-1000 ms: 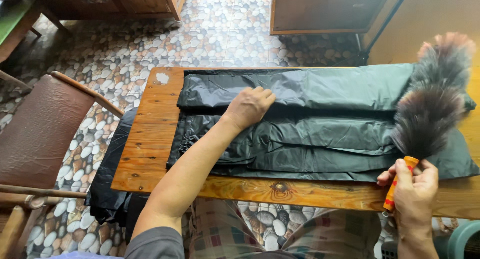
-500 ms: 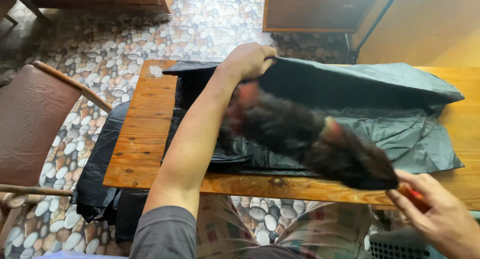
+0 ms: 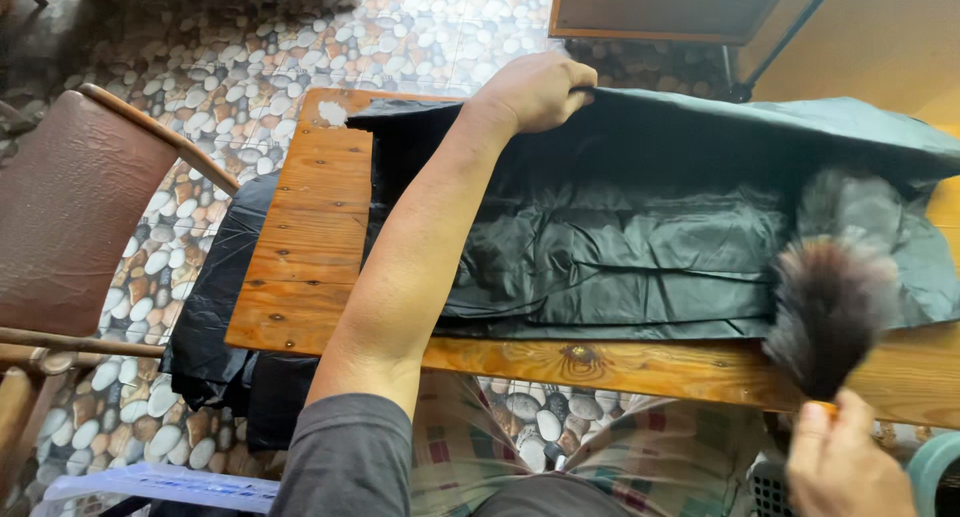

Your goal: The person places a long, black plastic-wrapped bundle on a wooden table and uses a feather duster to wipe its surface. They then fold the bundle multiple times by hand into a compact rectangular shape and place it into a white plastic basket.

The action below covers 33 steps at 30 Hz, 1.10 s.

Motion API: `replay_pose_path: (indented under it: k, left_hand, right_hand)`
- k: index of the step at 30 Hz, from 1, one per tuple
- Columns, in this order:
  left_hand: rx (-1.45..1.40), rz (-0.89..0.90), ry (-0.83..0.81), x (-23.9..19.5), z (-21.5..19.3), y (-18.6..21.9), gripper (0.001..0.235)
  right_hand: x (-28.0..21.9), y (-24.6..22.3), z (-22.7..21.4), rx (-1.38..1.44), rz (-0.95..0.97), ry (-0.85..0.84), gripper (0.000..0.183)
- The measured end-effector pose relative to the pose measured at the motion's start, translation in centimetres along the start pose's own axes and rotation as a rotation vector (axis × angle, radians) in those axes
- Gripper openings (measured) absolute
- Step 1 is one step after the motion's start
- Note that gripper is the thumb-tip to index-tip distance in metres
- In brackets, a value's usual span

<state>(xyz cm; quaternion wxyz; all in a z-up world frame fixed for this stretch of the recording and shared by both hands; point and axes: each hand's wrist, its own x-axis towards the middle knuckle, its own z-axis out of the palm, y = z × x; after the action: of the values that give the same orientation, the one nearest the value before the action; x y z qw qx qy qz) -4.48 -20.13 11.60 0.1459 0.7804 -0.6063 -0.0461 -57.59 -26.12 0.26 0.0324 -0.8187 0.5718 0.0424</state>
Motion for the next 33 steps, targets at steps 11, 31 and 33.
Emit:
replay_pose_path:
  k: [11,31,33]
  left_hand:
    - [0.004,0.045,0.043,-1.8,0.2,1.5,0.017]
    - [0.083,0.205,0.188,-3.7,2.4,0.8,0.024]
    - [0.095,0.23,0.208,-4.1,2.6,0.8,0.022]
  right_hand:
    - [-8.1,-14.9,-4.5,0.288,-0.262,-0.508,0.07]
    - [-8.6,-5.3,4.6,1.485,0.009,-0.77,0.046]
    - [-7.9,-4.3,4.8,1.552,0.114,-0.775,0.043]
